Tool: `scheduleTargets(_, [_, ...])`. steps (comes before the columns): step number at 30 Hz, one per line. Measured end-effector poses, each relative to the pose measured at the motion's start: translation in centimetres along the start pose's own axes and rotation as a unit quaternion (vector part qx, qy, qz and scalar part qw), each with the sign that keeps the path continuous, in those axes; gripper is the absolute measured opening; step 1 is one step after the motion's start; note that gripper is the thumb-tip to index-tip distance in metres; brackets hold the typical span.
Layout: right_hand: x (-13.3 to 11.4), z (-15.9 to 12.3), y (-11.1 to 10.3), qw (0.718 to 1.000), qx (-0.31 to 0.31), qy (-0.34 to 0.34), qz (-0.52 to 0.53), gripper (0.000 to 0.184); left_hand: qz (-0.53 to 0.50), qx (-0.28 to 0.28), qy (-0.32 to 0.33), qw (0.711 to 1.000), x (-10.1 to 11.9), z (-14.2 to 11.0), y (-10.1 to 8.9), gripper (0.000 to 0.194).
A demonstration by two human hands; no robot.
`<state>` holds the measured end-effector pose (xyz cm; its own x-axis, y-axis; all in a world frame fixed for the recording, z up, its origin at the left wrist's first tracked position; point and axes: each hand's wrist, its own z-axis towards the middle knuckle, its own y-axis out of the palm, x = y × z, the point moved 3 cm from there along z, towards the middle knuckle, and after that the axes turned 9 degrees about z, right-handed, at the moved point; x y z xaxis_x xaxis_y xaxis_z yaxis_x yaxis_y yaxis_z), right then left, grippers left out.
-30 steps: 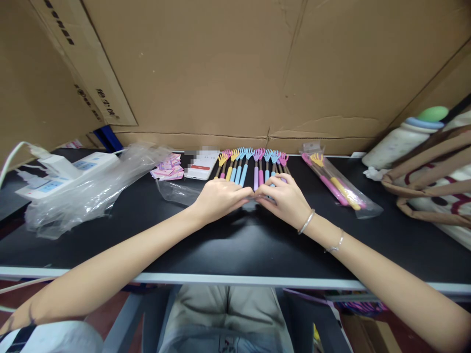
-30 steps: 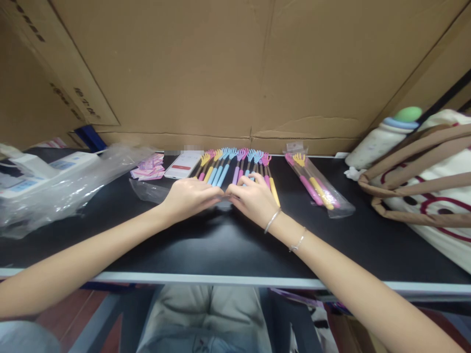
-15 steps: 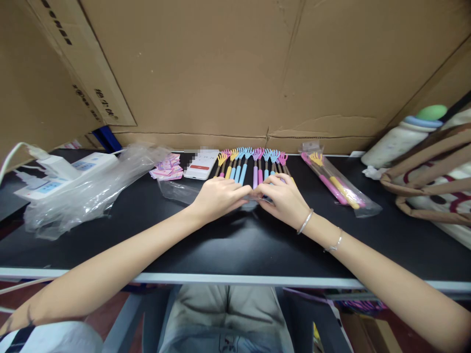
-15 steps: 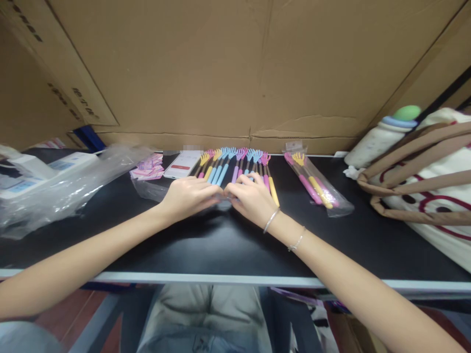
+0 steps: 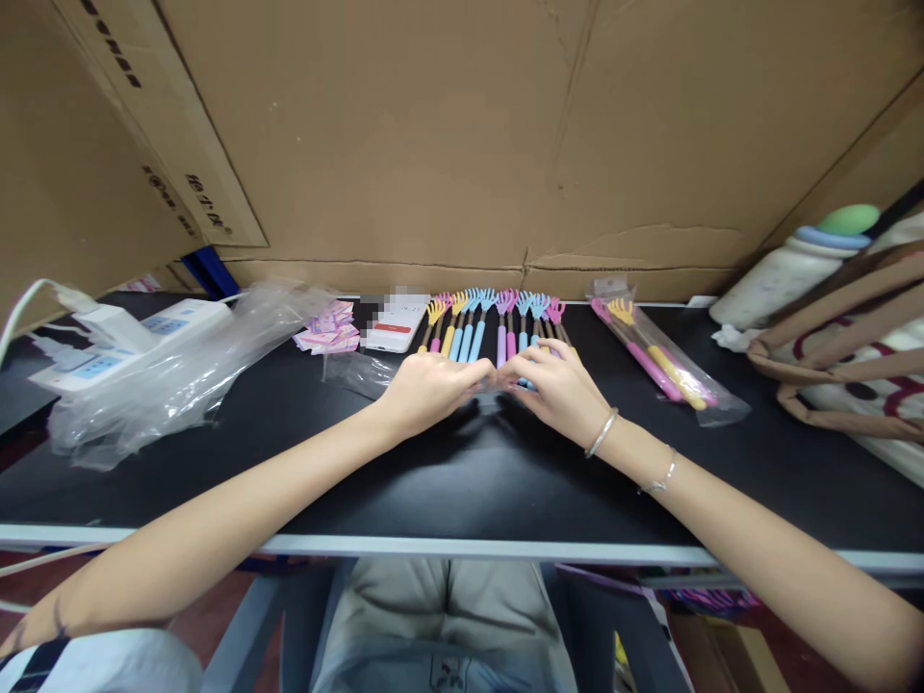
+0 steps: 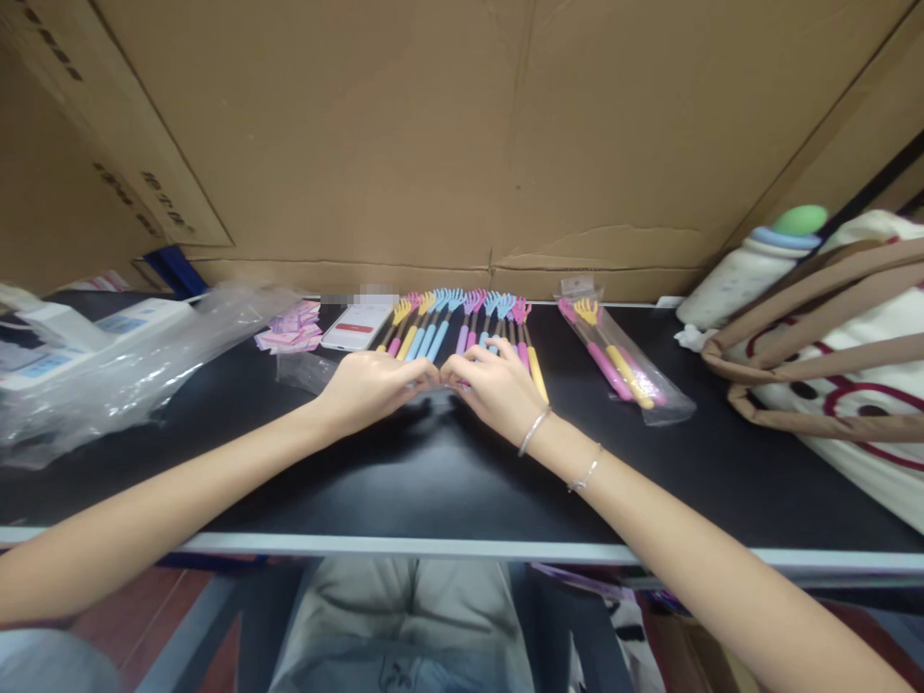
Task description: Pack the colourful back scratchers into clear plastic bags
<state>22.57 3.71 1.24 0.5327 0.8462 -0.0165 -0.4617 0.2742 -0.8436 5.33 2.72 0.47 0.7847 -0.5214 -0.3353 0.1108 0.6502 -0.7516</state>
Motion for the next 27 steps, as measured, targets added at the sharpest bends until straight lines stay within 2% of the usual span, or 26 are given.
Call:
scheduleTargets(6, [0.3,0.1,-0.5,0.999,-0.017,0.025,0.014,0.015,-0.024,-0.028,-0.007,0.999,-0.2,0.2,-0.3,0.015])
scheduleTargets(10, [1.2,0.1,-0.8,0.989,-0.041,0.072,0.121,0.005,-0.069,-0.057,-0.002,0.996,-1.0,0.3,-0.6,0.014])
scheduleTargets(14, [2.1,0.1,-0.8,0.952,-0.080,0.143,0.260,0.014,-0.118,-0.092,-0.011,0.989,-1.9,0.4,-0.8,0.016])
scheduleTargets(21, [2.8,-0.2,-0.7,0.856,-0.103,0.257,0.436,0.025,-0.198,-0.155,-0.054,0.966,-3.2,0.8,-1.0,0.015])
scheduleTargets(24, [3.1,-0.2,-1.1,0.831,-0.116,0.296,0.457,0.028,-0.261,-0.194,-0.046,0.944,-3.7,0.8,-0.9,0.017])
scheduleTargets(27, [3.7,-0.2,-1.7,0.825,-0.110,0.320,0.452,0.031,-0.348,-0.238,-0.049,0.905,-4.0,0.6,-0.7,0.022])
